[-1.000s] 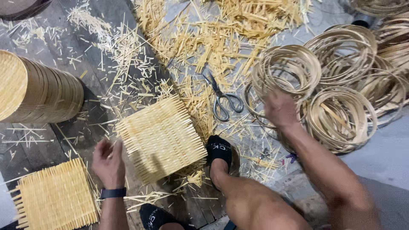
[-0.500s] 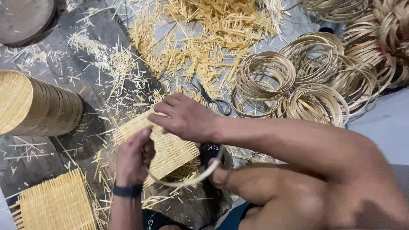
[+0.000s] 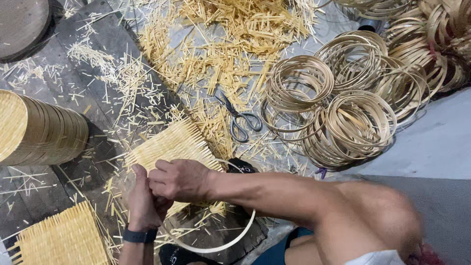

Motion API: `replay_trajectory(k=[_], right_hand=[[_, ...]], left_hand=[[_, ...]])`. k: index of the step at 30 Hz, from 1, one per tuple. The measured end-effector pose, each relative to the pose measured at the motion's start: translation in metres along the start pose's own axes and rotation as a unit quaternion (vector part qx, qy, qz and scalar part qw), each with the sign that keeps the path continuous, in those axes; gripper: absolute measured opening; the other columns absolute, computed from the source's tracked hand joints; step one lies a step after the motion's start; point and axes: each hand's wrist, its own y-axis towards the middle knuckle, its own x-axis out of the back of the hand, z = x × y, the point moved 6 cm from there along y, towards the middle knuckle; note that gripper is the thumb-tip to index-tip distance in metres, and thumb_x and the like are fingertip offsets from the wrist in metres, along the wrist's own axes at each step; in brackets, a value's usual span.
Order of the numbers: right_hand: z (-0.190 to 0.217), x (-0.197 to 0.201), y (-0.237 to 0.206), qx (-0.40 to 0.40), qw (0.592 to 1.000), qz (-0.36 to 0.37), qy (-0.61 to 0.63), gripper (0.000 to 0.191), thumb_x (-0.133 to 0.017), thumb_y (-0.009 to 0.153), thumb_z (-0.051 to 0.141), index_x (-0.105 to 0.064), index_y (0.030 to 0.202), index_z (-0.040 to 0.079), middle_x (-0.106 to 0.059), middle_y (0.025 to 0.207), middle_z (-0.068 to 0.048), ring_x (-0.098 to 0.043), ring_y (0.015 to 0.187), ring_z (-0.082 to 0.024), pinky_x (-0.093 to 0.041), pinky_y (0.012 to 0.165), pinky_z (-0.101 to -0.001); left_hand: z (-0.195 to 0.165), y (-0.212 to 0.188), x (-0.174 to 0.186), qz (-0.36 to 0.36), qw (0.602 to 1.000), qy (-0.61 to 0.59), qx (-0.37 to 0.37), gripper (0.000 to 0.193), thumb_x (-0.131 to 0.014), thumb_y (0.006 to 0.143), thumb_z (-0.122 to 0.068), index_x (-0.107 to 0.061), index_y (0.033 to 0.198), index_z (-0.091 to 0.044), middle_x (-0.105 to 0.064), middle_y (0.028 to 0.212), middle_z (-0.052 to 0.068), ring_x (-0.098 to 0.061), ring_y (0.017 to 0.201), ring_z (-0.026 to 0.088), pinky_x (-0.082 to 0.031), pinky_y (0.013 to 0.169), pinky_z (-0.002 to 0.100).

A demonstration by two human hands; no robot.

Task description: The person sits on the floor assembling round woven bamboo basket lids. They weave and fold bamboo strips into a square mat, press a wooden block mold into a round woven disc, trim excess strips with scissors, and fit a bamboo ring rim around the edge, stacking finished lids nearby.

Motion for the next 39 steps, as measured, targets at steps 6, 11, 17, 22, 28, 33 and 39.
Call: replay_trajectory(k=[6, 11, 17, 22, 28, 33, 39], right_hand=[[-0.042, -0.015, 0.002, -0.075, 0.987, 0.022, 0.139, 0.020, -0.078, 0.081, 0.027, -0.071, 0.081, 0.008, -0.065, 0.087, -0.010, -0.065, 0.088, -0.027, -0.056, 0.063, -0.0378], [-0.161, -0.019, -0.054, -0.590, 0.623, -0.067, 0.509, 0.042, -0.066, 0.100, 0.037, -0.072, 0.108, -0.004, -0.072, 0.091, -0.013, -0.070, 0.081, -0.026, -0.061, 0.073, -0.0409], [-0.155, -0.040, -0.070, -0.516, 0.519, -0.128, 0.669, 0.037, -0.064, 0.101, 0.036, -0.070, 0.104, -0.001, -0.051, 0.066, 0.001, -0.048, 0.056, -0.011, -0.041, 0.051, -0.0274], [-0.154, -0.058, -0.056, -0.472, 0.502, -0.166, 0.705, 0.039, -0.064, 0.103, 0.034, -0.069, 0.099, -0.004, -0.039, 0.058, 0.005, -0.033, 0.048, -0.006, -0.028, 0.042, -0.0229], [-0.153, -0.059, -0.053, -0.471, 0.517, -0.150, 0.699, 0.039, -0.066, 0.103, 0.034, -0.068, 0.107, -0.006, -0.043, 0.064, 0.004, -0.036, 0.051, -0.006, -0.031, 0.046, -0.0236], [-0.143, -0.060, -0.051, -0.517, 0.567, -0.107, 0.633, 0.041, -0.064, 0.097, 0.030, -0.067, 0.120, -0.004, -0.069, 0.083, -0.006, -0.066, 0.070, -0.014, -0.058, 0.063, -0.0271], [-0.155, -0.081, -0.064, -0.553, 0.684, -0.090, 0.468, 0.028, -0.070, 0.092, 0.009, -0.072, 0.118, -0.001, -0.074, 0.092, -0.009, -0.070, 0.075, -0.015, -0.061, 0.064, -0.0308]], left_hand=[[0.005, 0.018, 0.002, 0.074, 0.994, -0.081, 0.011, 0.064, -0.043, 0.102, -0.065, -0.043, 0.057, -0.020, -0.035, 0.047, -0.007, -0.028, 0.037, 0.007, -0.021, 0.033, 0.023], [-0.029, 0.031, 0.054, 0.039, 0.919, -0.304, -0.249, 0.035, -0.058, 0.107, -0.045, -0.065, 0.094, -0.014, -0.046, 0.067, -0.007, -0.040, 0.059, 0.006, -0.034, 0.051, 0.023], [-0.030, 0.074, 0.089, 0.101, 0.925, -0.337, -0.140, 0.029, -0.062, 0.096, -0.030, -0.063, 0.082, -0.004, -0.052, 0.064, 0.000, -0.045, 0.054, 0.011, -0.035, 0.046, 0.025], [-0.020, 0.088, 0.101, 0.091, 0.941, -0.319, -0.067, 0.049, -0.065, 0.103, -0.035, -0.060, 0.065, -0.006, -0.043, 0.051, -0.001, -0.035, 0.042, 0.009, -0.027, 0.036, 0.023], [-0.018, 0.076, 0.101, 0.133, 0.937, -0.312, -0.087, 0.048, -0.065, 0.102, -0.032, -0.061, 0.062, -0.007, -0.042, 0.048, -0.003, -0.034, 0.039, 0.007, -0.026, 0.032, 0.022], [-0.028, 0.064, 0.110, 0.063, 0.889, -0.411, -0.191, 0.032, -0.059, 0.105, -0.033, -0.068, 0.091, -0.005, -0.045, 0.055, -0.003, -0.038, 0.045, 0.009, -0.030, 0.039, 0.024], [-0.007, 0.074, 0.127, -0.054, 0.903, -0.339, -0.258, 0.041, -0.059, 0.097, -0.045, -0.070, 0.126, -0.018, -0.046, 0.054, -0.005, -0.042, 0.043, 0.007, -0.035, 0.037, 0.023]])
